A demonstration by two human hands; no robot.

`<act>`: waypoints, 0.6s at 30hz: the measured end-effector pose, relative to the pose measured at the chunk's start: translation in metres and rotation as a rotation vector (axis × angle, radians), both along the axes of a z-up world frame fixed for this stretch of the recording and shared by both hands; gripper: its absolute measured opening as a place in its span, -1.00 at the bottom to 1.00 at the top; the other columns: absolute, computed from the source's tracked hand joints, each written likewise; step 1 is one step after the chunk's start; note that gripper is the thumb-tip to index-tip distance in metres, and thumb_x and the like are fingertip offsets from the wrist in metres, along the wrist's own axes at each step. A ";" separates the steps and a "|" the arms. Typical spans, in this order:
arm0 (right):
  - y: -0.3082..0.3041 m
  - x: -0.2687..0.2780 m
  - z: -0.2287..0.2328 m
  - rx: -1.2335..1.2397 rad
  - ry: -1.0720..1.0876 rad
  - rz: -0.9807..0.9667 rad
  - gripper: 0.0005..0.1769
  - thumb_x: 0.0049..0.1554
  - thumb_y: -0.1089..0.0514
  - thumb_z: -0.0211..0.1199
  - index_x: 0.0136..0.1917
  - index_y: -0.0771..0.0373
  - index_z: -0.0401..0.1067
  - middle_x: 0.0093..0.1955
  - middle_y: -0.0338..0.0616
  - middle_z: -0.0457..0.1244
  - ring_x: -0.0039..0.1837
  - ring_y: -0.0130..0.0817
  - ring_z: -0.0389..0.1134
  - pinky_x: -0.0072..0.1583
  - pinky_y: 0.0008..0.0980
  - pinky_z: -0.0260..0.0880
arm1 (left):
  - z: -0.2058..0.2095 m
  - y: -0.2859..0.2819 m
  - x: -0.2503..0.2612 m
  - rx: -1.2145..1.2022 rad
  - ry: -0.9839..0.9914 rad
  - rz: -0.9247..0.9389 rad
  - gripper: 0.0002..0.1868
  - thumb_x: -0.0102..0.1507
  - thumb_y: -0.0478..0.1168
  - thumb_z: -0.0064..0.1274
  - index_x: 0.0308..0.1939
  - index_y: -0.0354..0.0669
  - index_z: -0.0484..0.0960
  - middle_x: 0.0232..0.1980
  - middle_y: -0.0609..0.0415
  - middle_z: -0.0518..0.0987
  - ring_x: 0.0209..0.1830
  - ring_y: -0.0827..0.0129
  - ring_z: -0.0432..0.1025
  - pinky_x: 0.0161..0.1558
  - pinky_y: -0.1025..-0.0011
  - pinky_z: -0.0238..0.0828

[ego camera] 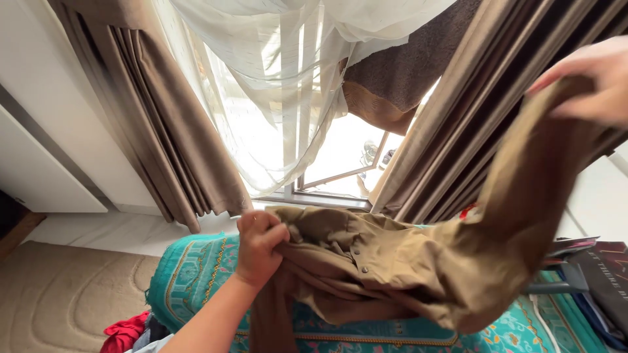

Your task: Iron a black t-shirt and then fold an olive green shirt on an ironing board.

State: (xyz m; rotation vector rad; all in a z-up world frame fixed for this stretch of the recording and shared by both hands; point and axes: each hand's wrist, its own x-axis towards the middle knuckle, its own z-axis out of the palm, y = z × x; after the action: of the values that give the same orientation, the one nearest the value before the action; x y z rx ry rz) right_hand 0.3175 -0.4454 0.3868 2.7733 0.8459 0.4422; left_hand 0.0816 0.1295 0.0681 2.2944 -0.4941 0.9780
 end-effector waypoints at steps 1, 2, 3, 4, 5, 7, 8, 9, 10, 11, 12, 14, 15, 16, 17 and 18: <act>0.047 -0.026 -0.030 -0.075 -0.033 0.014 -0.48 -0.10 -0.10 0.48 0.17 -0.13 0.62 -0.14 -0.26 0.46 0.01 -0.34 0.47 0.13 -0.37 0.51 | 0.021 -0.005 -0.003 -0.077 -0.123 0.028 -0.73 -0.14 -0.48 0.04 -0.46 -0.03 0.51 -0.16 0.13 0.46 0.00 0.10 0.33 0.10 0.18 0.16; 0.118 -0.035 -0.050 -0.071 -0.033 0.016 -0.48 -0.10 -0.10 0.48 0.17 -0.13 0.62 -0.14 -0.26 0.46 0.01 -0.34 0.47 0.13 -0.37 0.51 | 0.030 -0.003 0.004 -0.072 -0.123 0.030 -0.73 -0.14 -0.48 0.04 -0.46 -0.03 0.51 -0.16 0.13 0.46 0.00 0.10 0.33 0.10 0.18 0.16; 0.174 -0.071 -0.038 -0.215 -0.067 -0.129 -0.44 -0.09 -0.21 0.45 0.21 -0.22 0.59 -0.16 -0.26 0.44 0.07 -0.30 0.43 0.12 -0.37 0.50 | 0.040 -0.001 0.010 -0.175 -0.182 0.040 -0.76 -0.11 -0.49 0.06 -0.47 -0.08 0.47 -0.14 0.06 0.41 -0.03 0.10 0.30 0.05 0.23 0.18; 0.208 -0.125 -0.006 -0.358 -0.107 -0.273 -0.39 -0.08 -0.32 0.43 0.26 -0.32 0.56 -0.18 -0.27 0.43 0.13 -0.27 0.38 0.11 -0.37 0.48 | 0.051 0.001 0.018 -0.278 -0.245 0.051 -0.77 -0.08 -0.50 0.07 -0.47 -0.13 0.44 -0.13 0.00 0.35 -0.06 0.10 0.28 0.00 0.29 0.20; 0.214 -0.129 -0.017 -0.353 -0.110 -0.270 -0.39 -0.08 -0.32 0.43 0.26 -0.32 0.56 -0.18 -0.27 0.43 0.13 -0.27 0.38 0.11 -0.37 0.48 | 0.060 0.003 0.024 -0.273 -0.249 0.054 -0.77 -0.08 -0.50 0.07 -0.47 -0.13 0.44 -0.13 0.00 0.35 -0.06 0.10 0.28 0.00 0.29 0.20; 0.224 -0.137 -0.037 -0.259 -0.280 -0.035 -0.27 -0.21 -0.57 0.38 0.21 -0.40 0.60 0.11 0.03 0.35 0.27 0.03 0.24 0.08 -0.11 0.41 | 0.079 0.008 0.038 -0.448 -0.257 0.025 -0.78 0.04 -0.51 0.15 -0.44 -0.20 0.42 -0.13 -0.01 0.28 -0.12 0.22 0.27 -0.10 0.42 0.22; 0.244 -0.152 -0.050 -0.255 -0.286 -0.033 -0.27 -0.21 -0.57 0.38 0.21 -0.40 0.60 0.11 0.03 0.35 0.27 0.03 0.24 0.08 -0.11 0.41 | 0.095 0.006 0.039 -0.444 -0.263 0.026 -0.78 0.04 -0.51 0.15 -0.44 -0.20 0.42 -0.13 -0.01 0.28 -0.12 0.22 0.27 -0.10 0.42 0.22; 0.264 -0.168 -0.064 0.070 -0.127 0.128 -0.48 -0.03 -0.29 0.32 0.19 -0.21 0.58 0.21 0.04 0.33 0.30 -0.02 0.26 0.18 -0.12 0.38 | 0.111 0.003 0.040 -0.428 -0.273 -0.012 -0.78 0.05 -0.50 0.19 -0.43 -0.21 0.44 -0.12 0.00 0.28 -0.12 0.22 0.28 -0.11 0.43 0.23; 0.284 -0.183 -0.078 0.395 0.036 0.290 -0.68 0.14 -0.01 0.27 0.17 -0.01 0.58 0.30 0.06 0.31 0.33 -0.07 0.28 0.28 -0.12 0.35 | 0.126 0.001 0.040 -0.412 -0.282 -0.048 -0.78 0.05 -0.48 0.23 -0.43 -0.23 0.46 -0.12 0.00 0.29 -0.12 0.23 0.29 -0.13 0.45 0.24; 0.306 -0.186 -0.091 0.398 0.031 0.296 -0.68 0.14 -0.01 0.27 0.17 -0.01 0.58 0.30 0.06 0.31 0.33 -0.07 0.28 0.28 -0.12 0.35 | 0.132 -0.007 0.041 -0.408 -0.289 -0.045 -0.78 0.05 -0.48 0.23 -0.43 -0.23 0.46 -0.12 0.00 0.29 -0.12 0.23 0.29 -0.13 0.45 0.24; 0.328 -0.190 -0.104 0.566 0.415 0.194 -0.69 0.17 0.12 0.16 0.18 0.05 0.53 0.15 -0.04 0.39 0.23 -0.13 0.38 0.23 -0.20 0.39 | 0.138 -0.015 0.042 -0.369 -0.262 -0.195 -0.82 0.06 -0.49 0.19 -0.40 -0.22 0.50 -0.07 -0.01 0.32 -0.06 0.22 0.34 -0.06 0.46 0.30; 0.341 -0.167 -0.132 0.719 0.800 0.093 -0.67 0.20 0.25 0.05 0.19 0.12 0.49 -0.01 -0.14 0.46 0.13 -0.20 0.47 0.18 -0.27 0.43 | 0.154 -0.035 0.035 -0.324 -0.238 -0.341 -0.84 0.07 -0.50 0.15 -0.37 -0.22 0.54 -0.01 -0.02 0.35 0.00 0.22 0.38 0.00 0.48 0.36; 0.343 -0.149 -0.164 0.738 0.815 0.104 -0.67 0.20 0.24 0.05 0.19 0.12 0.49 0.00 -0.14 0.46 0.14 -0.20 0.47 0.18 -0.27 0.43 | 0.162 -0.048 0.026 -0.546 0.068 -0.549 -0.87 0.14 -0.49 0.11 -0.30 -0.21 0.57 -0.03 -0.07 0.37 -0.03 0.21 0.39 -0.01 0.46 0.37; 0.356 -0.145 -0.211 0.756 0.828 0.118 -0.67 0.20 0.24 0.04 0.20 0.12 0.49 0.01 -0.14 0.46 0.14 -0.21 0.46 0.19 -0.27 0.43 | 0.170 -0.061 0.017 -0.760 0.384 -0.747 -0.88 0.20 -0.48 0.08 -0.24 -0.21 0.59 -0.05 -0.13 0.39 -0.06 0.19 0.39 -0.02 0.44 0.39; 0.359 -0.138 -0.212 0.774 0.841 0.131 -0.66 0.21 0.24 0.04 0.20 0.12 0.48 0.02 -0.14 0.45 0.15 -0.21 0.46 0.19 -0.27 0.42 | 0.177 -0.068 0.006 -0.755 0.375 -0.743 -0.88 0.20 -0.48 0.08 -0.24 -0.21 0.59 -0.05 -0.13 0.39 -0.06 0.19 0.39 -0.02 0.44 0.39; 0.361 -0.131 -0.215 0.793 0.855 0.144 -0.66 0.21 0.23 0.04 0.21 0.12 0.48 0.03 -0.14 0.45 0.15 -0.21 0.45 0.20 -0.27 0.42 | 0.184 -0.075 -0.004 -0.653 0.309 -0.761 -0.86 0.20 -0.43 0.09 -0.19 -0.19 0.59 -0.04 -0.12 0.41 -0.02 0.18 0.39 0.04 0.43 0.39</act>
State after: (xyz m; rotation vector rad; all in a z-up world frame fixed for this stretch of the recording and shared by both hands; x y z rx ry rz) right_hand 0.1868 -0.0839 0.1721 3.6974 1.2367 -0.6004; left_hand 0.0779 0.0549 0.2520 1.4364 -0.7072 0.3174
